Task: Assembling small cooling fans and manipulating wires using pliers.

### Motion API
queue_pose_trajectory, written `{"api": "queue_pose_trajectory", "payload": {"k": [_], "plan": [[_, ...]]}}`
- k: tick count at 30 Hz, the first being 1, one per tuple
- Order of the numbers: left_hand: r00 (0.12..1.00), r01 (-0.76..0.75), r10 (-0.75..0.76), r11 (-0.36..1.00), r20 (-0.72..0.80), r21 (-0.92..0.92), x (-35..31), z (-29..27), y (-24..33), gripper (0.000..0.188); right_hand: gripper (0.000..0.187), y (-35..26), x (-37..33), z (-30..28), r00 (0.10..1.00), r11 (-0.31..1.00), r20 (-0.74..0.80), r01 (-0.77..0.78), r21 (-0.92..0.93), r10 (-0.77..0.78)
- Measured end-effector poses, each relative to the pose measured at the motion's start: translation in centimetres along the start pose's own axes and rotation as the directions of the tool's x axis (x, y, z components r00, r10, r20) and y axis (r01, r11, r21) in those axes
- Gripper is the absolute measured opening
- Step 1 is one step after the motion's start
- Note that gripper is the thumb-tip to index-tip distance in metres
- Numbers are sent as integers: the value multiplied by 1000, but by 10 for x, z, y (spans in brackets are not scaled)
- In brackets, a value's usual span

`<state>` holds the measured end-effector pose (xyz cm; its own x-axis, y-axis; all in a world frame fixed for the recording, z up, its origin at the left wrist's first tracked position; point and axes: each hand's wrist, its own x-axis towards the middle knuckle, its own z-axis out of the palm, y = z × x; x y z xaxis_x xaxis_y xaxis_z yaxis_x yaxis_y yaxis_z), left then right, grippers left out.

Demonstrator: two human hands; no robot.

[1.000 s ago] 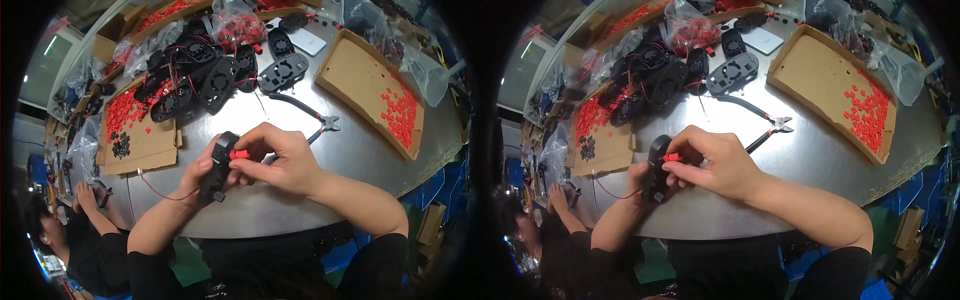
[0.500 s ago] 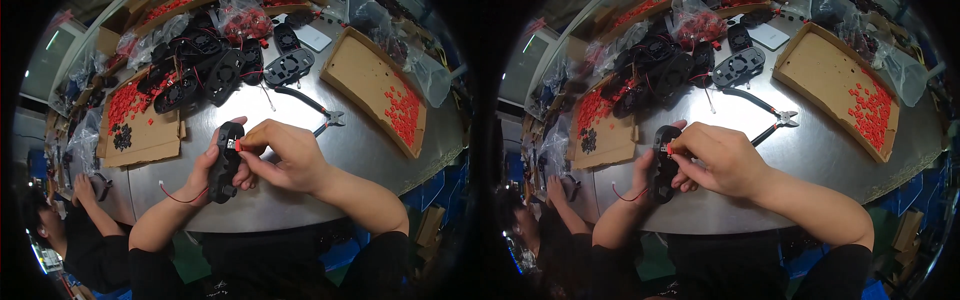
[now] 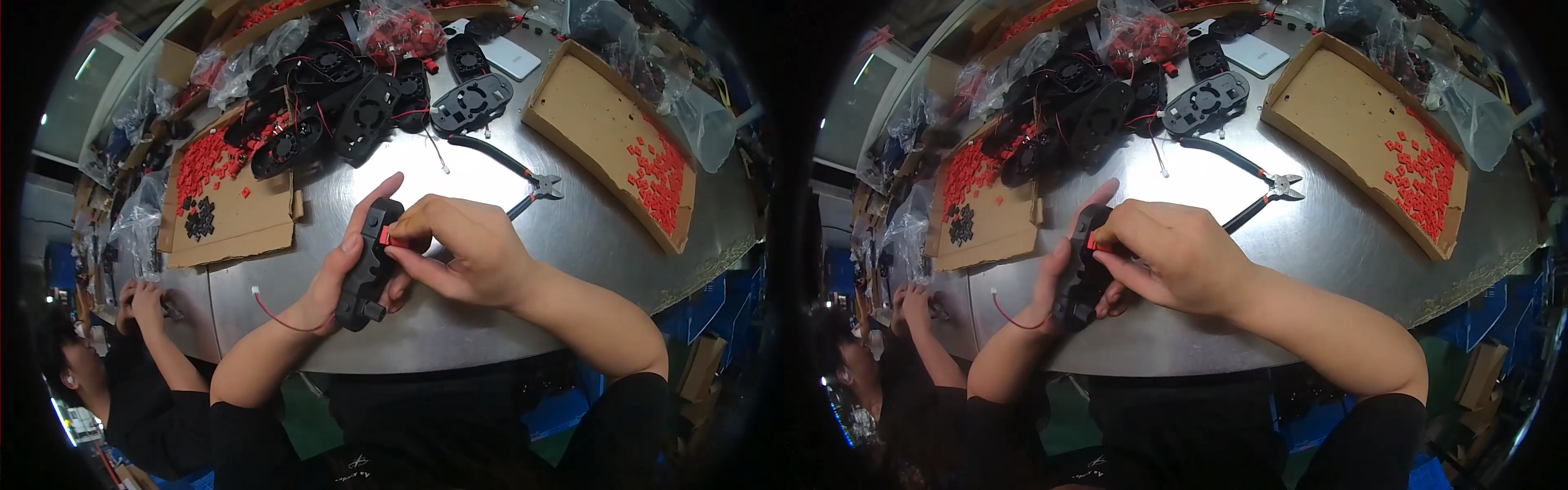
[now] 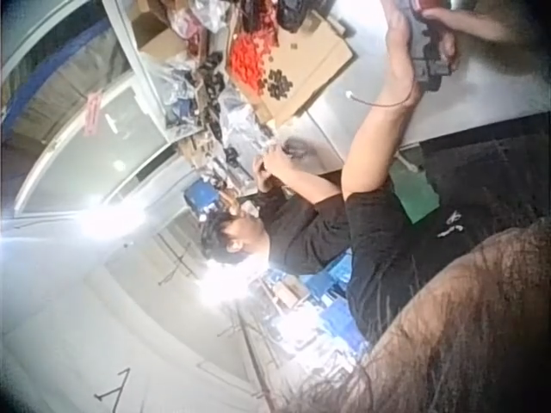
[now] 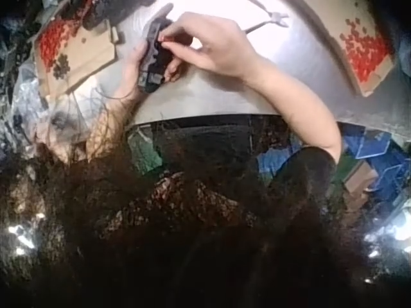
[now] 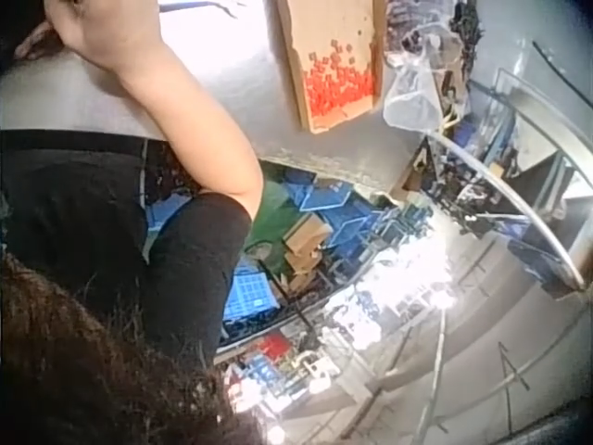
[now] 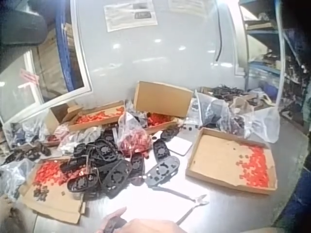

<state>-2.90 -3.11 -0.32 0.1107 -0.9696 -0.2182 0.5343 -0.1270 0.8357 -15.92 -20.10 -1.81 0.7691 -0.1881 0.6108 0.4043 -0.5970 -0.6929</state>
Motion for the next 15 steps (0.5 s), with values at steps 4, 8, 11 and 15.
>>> {"api": "queue_pose_trajectory", "payload": {"k": [4,8,11,15], "plan": [[1000,-11,10,997,16,75,-5,1,-2,90,24,0,-2,4,997,998,-36,61,3,-61],[998,-10,22,983,-60,185,-5,10,2,90,25,-2,-1,2,1000,1000,22,2,27,-3],[997,3,16,973,-82,231,-8,14,4,91,25,-2,-1,3,1000,999,2,27,38,-28],[989,-2,48,950,-140,311,-13,15,4,92,25,-5,-1,6,991,992,-30,129,13,-129]]}}
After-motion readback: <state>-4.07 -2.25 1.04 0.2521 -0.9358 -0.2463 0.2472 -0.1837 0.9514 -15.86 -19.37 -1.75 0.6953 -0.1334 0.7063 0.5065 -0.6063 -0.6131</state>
